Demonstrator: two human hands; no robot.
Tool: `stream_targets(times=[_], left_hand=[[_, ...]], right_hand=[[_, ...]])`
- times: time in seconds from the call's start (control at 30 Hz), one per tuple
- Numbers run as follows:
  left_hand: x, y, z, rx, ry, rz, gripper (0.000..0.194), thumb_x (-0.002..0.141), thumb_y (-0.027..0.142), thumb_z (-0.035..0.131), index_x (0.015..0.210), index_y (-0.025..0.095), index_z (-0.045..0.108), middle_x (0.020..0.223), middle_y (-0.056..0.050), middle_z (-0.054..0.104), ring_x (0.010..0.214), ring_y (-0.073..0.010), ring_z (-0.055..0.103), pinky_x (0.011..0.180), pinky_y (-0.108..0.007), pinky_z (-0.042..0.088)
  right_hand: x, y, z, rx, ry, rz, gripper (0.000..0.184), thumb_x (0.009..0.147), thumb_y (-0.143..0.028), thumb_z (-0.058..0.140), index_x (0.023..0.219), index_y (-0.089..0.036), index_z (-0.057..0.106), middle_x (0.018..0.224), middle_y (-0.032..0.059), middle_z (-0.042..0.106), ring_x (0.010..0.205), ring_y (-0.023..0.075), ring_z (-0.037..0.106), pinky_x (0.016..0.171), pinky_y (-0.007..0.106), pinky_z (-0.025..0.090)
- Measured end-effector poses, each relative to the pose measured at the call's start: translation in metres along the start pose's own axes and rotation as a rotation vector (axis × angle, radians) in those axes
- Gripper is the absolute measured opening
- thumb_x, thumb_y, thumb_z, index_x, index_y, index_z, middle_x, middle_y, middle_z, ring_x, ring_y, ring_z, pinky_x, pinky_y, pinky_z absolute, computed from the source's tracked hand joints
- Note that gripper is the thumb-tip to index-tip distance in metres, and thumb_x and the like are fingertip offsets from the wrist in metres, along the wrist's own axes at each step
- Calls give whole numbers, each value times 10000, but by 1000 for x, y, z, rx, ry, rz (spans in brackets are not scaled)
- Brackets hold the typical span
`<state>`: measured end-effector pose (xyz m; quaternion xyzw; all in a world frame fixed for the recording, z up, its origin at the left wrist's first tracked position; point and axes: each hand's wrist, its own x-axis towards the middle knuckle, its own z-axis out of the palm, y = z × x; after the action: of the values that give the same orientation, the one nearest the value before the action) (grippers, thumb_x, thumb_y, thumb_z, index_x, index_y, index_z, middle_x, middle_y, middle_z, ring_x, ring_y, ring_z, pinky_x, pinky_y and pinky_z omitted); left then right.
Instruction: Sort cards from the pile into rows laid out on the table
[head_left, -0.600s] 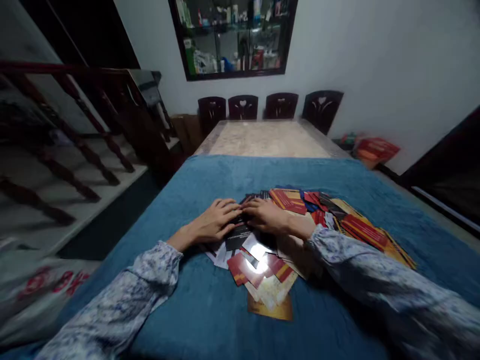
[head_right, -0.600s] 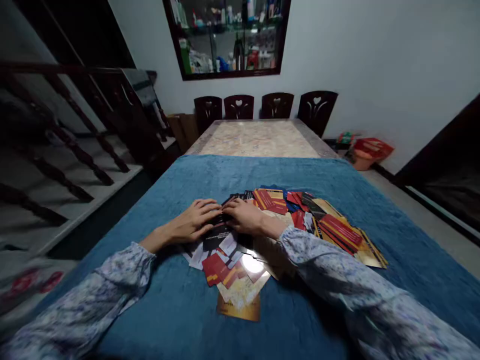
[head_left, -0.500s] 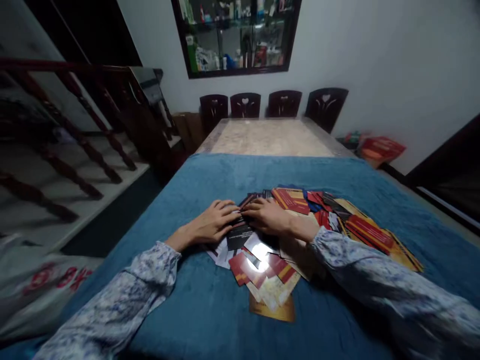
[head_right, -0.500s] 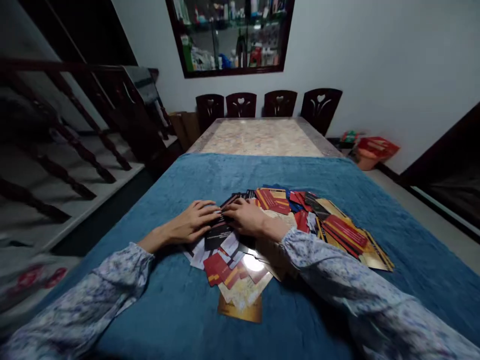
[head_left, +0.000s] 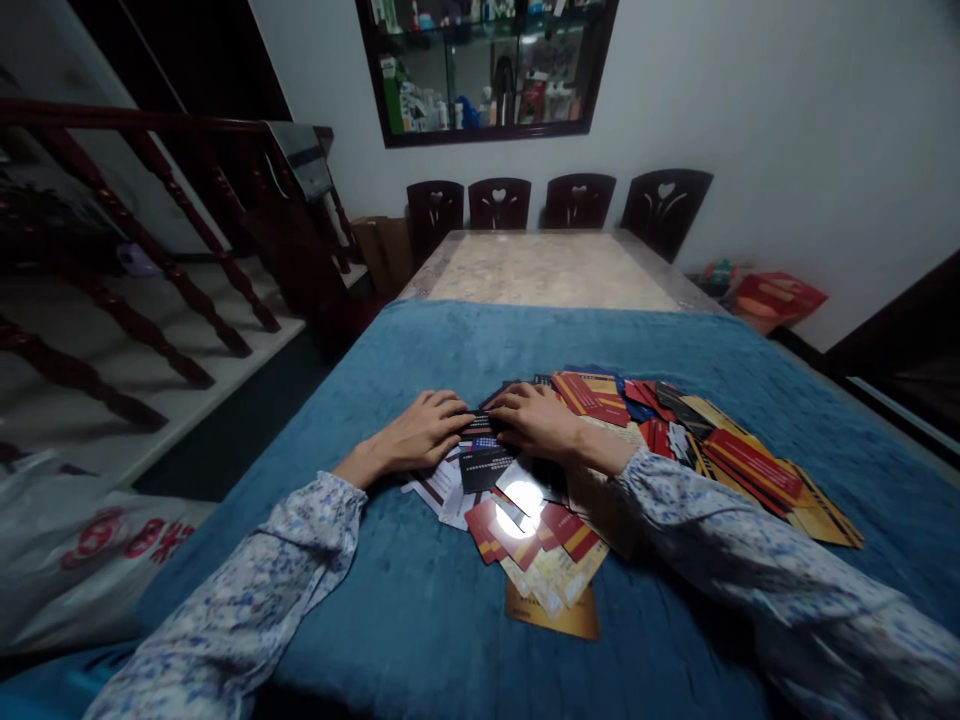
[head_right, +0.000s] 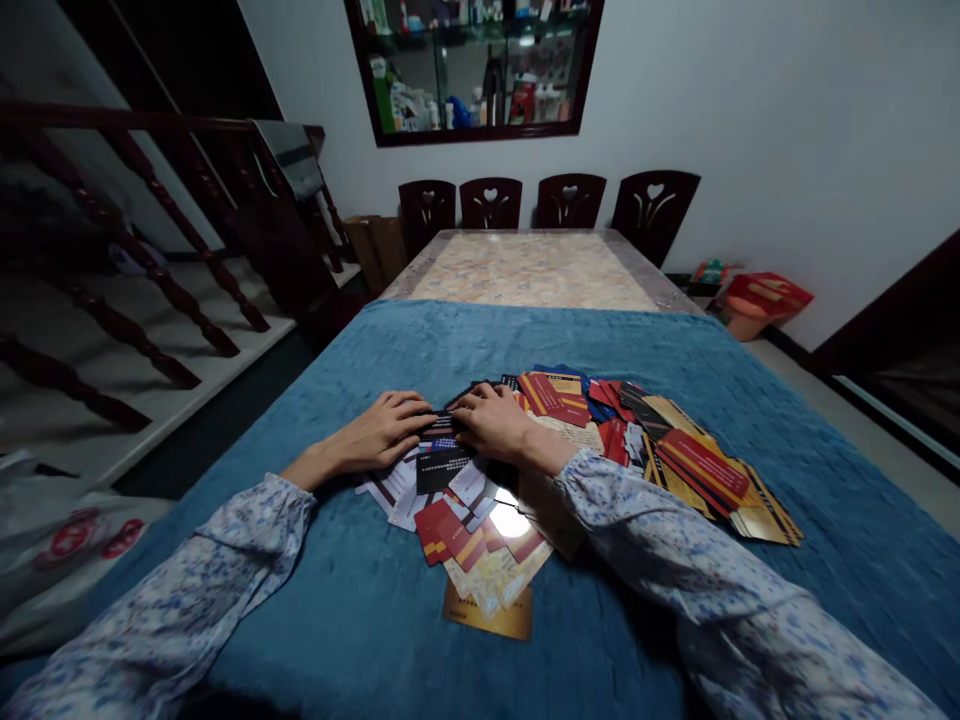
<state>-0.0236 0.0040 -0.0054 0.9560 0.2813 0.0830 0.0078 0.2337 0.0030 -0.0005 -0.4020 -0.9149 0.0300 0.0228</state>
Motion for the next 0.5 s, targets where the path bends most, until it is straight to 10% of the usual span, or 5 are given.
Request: stream_targets(times=[0.5], left_hand=[[6,8,-2,-79,-33,-198,379,942,290,620,1303,176,635,1364,-136,646,1314,-306,532,1094,-498,414]], right_hand=[[13,2,4,82,6,28,472,938,-433,661,1363,-228,660,1419,140,623,1281,331,511,988,473,419]])
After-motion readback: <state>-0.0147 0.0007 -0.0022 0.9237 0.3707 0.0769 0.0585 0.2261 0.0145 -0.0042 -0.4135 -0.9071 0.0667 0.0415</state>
